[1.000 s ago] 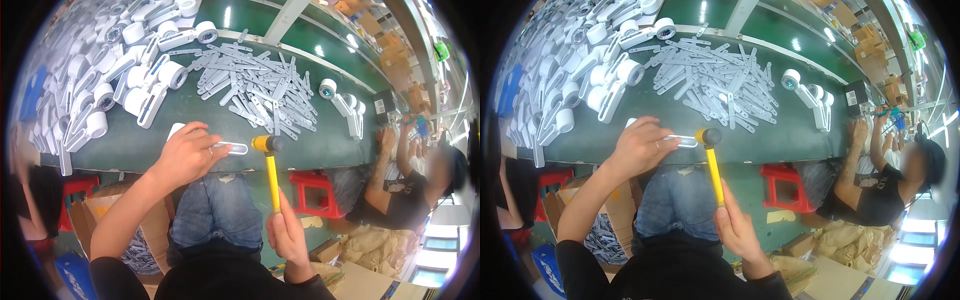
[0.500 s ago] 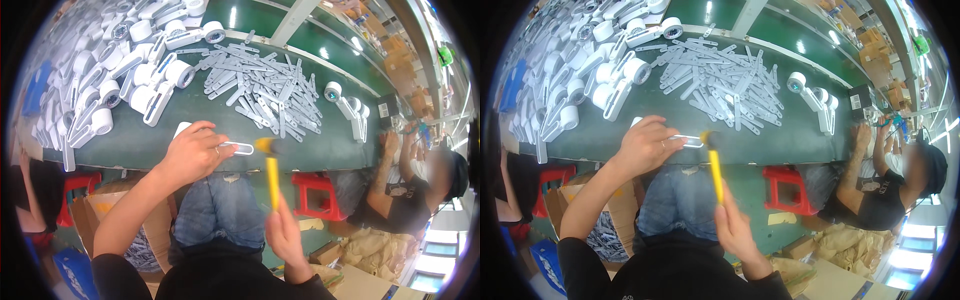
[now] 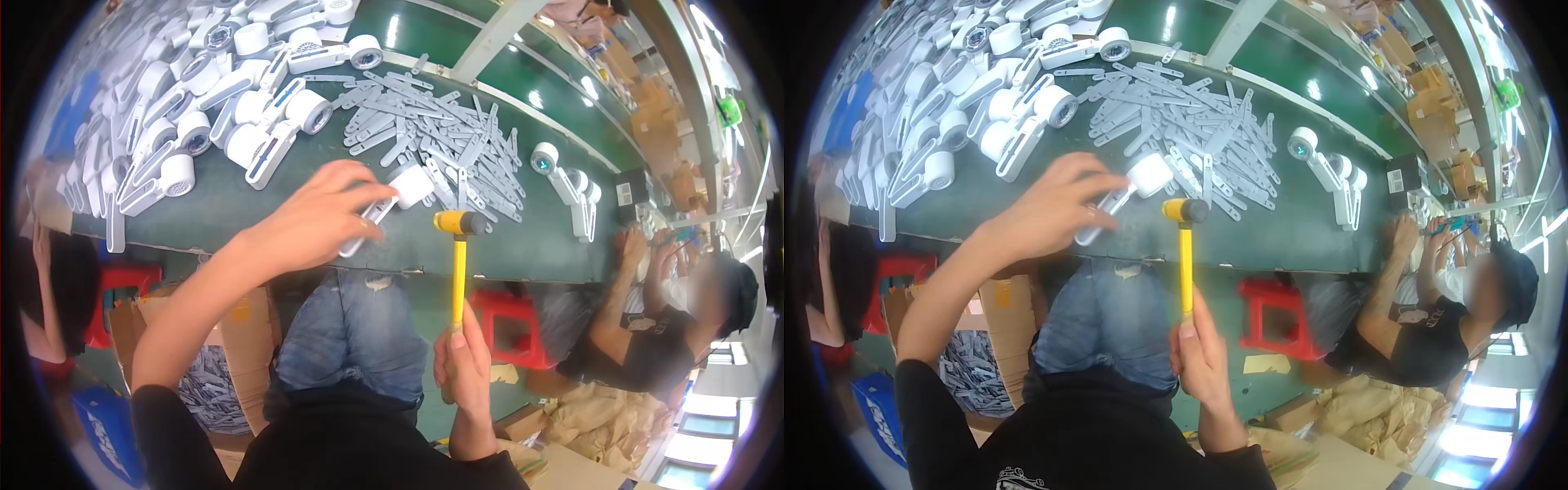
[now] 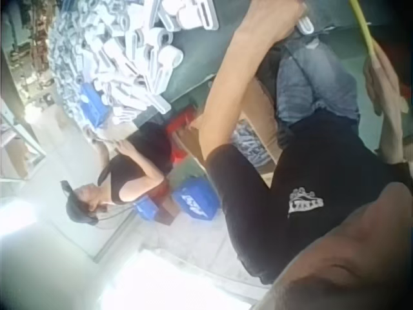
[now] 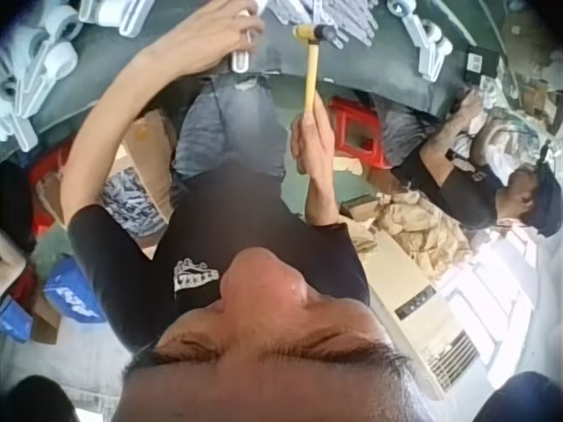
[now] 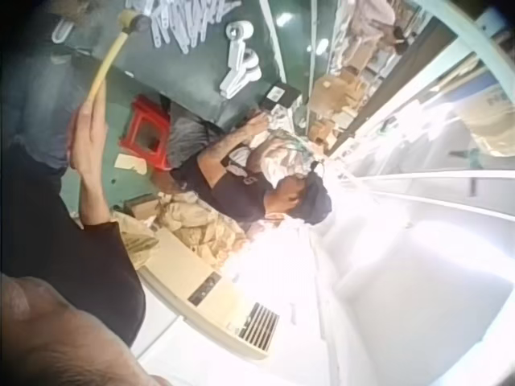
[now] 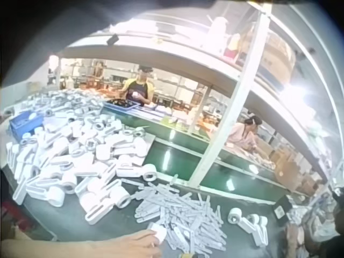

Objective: Assembling components of portable neck fans using a rubber mallet.

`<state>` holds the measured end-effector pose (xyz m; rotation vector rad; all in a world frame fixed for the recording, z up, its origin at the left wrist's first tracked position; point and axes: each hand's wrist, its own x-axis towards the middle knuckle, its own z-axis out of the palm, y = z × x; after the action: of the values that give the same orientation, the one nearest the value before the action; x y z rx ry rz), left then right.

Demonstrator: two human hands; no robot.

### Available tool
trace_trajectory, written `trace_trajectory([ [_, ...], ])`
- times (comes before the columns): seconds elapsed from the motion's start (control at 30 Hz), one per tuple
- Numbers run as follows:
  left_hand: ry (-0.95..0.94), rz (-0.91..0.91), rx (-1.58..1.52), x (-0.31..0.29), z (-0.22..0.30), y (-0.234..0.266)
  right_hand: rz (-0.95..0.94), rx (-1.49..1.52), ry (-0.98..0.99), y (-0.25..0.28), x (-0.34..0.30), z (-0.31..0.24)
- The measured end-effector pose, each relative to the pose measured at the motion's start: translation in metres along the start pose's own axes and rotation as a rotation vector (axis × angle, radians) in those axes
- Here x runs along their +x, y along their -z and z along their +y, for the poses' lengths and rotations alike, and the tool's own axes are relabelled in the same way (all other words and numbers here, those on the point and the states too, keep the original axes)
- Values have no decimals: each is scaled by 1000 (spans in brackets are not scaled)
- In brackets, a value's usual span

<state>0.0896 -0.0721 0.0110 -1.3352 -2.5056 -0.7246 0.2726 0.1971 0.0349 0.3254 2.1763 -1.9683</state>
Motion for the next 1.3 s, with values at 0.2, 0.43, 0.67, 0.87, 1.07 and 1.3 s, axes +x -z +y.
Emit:
trace_trajectory([
  [0.2,339,375,37,-49,30,-42,-103,-160,15,-12,20,-11],
  [0.43,358,417,40,-53,25,-46,-96,-216,155,-22,19,-38],
  [0.67,368,417,8,-52,24,-44,-94,-422,84,-31,40,-24],
  [0.87,360,413,-38,-54,23,-46,-168,-475,140,-27,41,-25],
  [1.07,369,411,-54,-52,21,-45,-146,-578,-22,-29,49,-23],
  [1.3,364,405,-38,-51,20,-44,-85,-643,67,-33,43,-23],
])
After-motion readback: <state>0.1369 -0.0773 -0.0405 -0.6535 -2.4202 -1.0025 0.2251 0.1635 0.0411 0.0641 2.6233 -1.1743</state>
